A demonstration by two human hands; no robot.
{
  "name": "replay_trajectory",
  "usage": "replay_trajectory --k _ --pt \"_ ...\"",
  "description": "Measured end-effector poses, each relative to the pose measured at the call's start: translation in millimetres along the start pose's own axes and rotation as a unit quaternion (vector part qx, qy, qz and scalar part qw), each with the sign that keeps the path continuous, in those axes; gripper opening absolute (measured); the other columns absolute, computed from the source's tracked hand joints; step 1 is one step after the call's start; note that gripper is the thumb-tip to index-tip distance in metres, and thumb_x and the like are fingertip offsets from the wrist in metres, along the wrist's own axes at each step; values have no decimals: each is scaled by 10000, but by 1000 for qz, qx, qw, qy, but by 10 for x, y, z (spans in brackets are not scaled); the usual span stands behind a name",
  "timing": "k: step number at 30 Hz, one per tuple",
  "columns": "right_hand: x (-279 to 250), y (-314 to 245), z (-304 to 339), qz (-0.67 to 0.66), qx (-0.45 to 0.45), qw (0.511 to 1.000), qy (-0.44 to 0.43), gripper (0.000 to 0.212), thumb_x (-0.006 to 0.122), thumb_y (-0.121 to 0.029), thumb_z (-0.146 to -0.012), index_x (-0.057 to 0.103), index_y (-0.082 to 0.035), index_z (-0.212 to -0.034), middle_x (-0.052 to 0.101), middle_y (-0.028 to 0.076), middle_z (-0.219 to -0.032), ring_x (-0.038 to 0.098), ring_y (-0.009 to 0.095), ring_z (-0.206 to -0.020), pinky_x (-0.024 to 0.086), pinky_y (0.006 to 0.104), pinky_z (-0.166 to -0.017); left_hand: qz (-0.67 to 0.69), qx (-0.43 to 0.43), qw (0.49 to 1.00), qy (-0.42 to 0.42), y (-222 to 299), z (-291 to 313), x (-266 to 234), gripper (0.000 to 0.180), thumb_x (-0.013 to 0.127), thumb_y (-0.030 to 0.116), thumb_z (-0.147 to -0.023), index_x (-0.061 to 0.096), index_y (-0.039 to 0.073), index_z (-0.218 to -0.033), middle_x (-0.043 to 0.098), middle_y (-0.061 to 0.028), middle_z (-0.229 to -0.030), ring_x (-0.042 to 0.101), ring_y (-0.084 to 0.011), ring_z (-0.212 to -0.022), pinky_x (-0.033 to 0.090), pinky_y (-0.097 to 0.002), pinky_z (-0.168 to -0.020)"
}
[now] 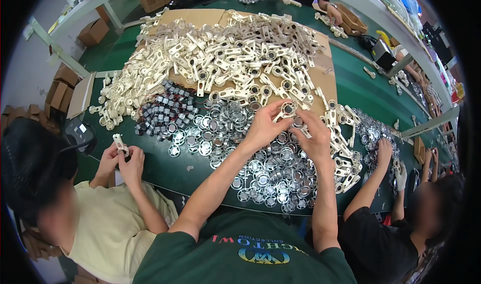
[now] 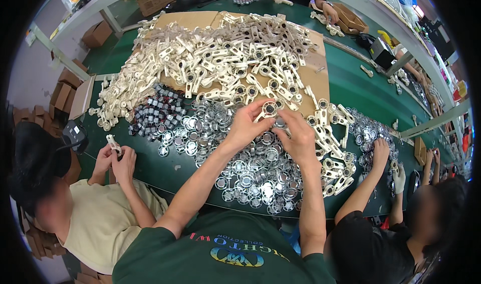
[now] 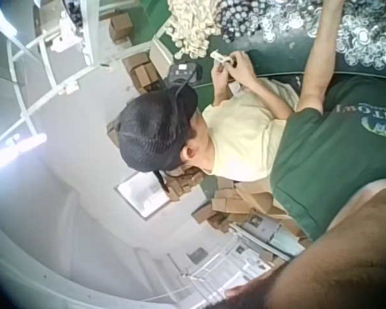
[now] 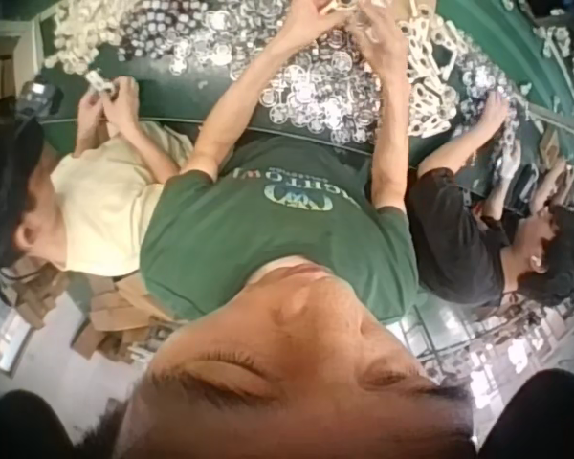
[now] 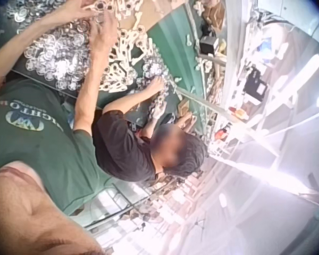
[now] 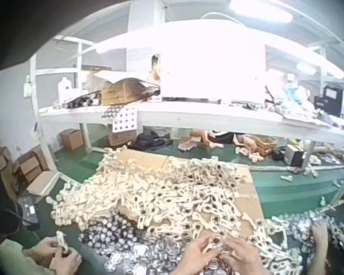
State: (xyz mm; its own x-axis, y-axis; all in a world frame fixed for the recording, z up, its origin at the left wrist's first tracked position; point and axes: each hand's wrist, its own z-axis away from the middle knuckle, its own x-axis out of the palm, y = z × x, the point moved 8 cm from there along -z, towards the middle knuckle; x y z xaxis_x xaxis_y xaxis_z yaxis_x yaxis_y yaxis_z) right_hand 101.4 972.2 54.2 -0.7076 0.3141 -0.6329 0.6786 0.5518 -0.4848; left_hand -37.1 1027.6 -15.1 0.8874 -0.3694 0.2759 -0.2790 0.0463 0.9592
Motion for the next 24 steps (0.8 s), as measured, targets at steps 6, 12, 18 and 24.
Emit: replay_trajectory --k 6,12,18,24 --pt "-159 -113 -149 16 -73 996 57 514 906 -99 -704 752 -37 -1191 767 141 -1160 738 329 -1066 594 392 -920 -33 34 997 -57 23 -1 51 606 589 -85 -918 520 6 -1513 709 -18 -1029 639 -63 -771 514 -232 -645" --pt "-87 -149 -228 53 -95 994 -3 523 895 -132 -701 753 -54 -1199 772 104 -1172 732 331 -1118 608 412 -940 0 -19 996 -87 -61 34 68 652 562 -75 -903 459 -32 -1546 697 -43 -967 647 -87 -752 515 -240 -647" --pt "-37 -161 -211 80 -101 992 -13 509 891 -149 -709 756 -58 -1191 773 98 -1176 744 317 -1094 619 399 -904 25 -32 995 -94 -91 38 55 683 523 -107 -863 472 -35 -1540 700 -34 -955 598 -72 -688 485 -240 -602" --pt "-24 -150 -196 91 -98 991 -13 489 889 -173 -723 758 -62 -1180 777 88 -1164 747 311 -1079 617 397 -879 27 -39 993 -108 -124 33 54 656 536 -57 -916 444 -21 -1564 684 -19 -908 641 -73 -725 480 -210 -599"
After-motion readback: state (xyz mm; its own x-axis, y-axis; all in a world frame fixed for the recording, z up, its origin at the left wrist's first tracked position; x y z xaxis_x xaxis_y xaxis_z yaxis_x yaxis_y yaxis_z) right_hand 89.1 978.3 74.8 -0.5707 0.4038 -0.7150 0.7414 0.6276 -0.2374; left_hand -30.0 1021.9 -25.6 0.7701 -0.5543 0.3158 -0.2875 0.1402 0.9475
